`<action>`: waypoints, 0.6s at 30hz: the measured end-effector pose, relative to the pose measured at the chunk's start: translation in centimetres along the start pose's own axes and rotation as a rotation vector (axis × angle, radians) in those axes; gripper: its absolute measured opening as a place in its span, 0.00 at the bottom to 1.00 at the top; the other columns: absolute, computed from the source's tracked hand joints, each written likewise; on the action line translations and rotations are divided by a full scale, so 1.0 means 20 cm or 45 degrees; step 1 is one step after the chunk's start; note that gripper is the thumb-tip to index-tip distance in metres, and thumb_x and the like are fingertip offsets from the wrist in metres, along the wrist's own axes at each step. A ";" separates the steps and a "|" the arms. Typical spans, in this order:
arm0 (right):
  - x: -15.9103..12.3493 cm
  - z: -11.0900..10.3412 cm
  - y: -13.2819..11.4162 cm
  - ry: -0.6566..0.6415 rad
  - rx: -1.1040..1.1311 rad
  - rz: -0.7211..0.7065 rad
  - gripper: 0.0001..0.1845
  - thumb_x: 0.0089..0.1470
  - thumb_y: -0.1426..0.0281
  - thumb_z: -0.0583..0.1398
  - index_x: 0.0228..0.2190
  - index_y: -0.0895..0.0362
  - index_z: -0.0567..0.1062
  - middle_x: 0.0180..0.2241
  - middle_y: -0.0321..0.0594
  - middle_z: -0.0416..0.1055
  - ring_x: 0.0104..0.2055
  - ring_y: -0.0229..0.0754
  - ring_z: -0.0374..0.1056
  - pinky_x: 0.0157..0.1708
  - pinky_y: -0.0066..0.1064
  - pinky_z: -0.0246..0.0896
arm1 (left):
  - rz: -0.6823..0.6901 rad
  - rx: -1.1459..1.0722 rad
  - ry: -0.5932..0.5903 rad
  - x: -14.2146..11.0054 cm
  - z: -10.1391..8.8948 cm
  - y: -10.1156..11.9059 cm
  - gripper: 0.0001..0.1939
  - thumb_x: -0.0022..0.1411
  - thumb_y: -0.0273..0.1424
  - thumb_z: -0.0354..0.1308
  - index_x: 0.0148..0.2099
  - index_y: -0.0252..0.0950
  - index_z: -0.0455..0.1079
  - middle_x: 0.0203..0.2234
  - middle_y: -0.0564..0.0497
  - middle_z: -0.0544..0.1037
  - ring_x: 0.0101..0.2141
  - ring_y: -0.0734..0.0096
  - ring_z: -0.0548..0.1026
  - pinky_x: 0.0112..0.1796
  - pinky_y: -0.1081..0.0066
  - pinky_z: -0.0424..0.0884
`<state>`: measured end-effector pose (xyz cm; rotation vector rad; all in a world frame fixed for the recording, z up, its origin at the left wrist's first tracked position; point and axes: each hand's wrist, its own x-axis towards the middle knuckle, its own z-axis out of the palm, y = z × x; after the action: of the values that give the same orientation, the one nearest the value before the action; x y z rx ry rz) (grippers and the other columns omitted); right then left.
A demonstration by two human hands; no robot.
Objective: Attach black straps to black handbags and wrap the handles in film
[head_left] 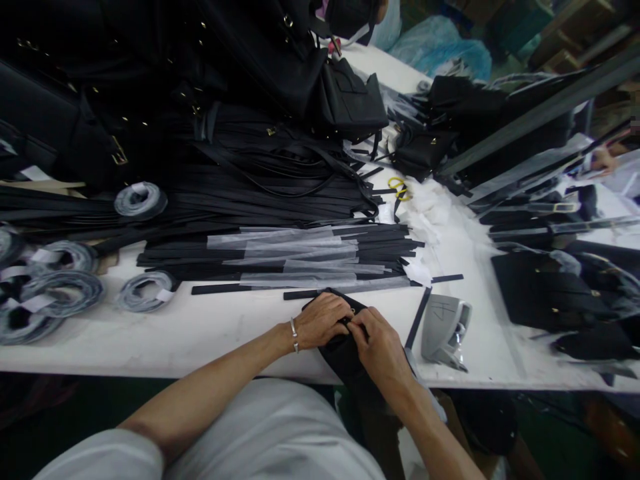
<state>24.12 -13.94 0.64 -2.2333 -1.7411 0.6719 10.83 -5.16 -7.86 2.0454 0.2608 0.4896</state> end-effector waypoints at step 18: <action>0.08 -0.02 0.04 -0.246 0.144 -0.105 0.09 0.47 0.79 0.52 0.24 0.54 0.65 0.25 0.33 0.65 0.29 0.38 0.63 0.30 0.29 0.56 | -0.032 0.012 -0.048 0.04 0.06 -0.03 0.28 0.63 0.54 0.34 0.35 0.37 0.63 0.29 0.49 0.69 0.32 0.66 0.66 0.39 0.66 0.61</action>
<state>25.29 -12.49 0.38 -2.0686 -1.8217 0.9693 12.09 -5.56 -8.82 2.0557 0.2659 0.4351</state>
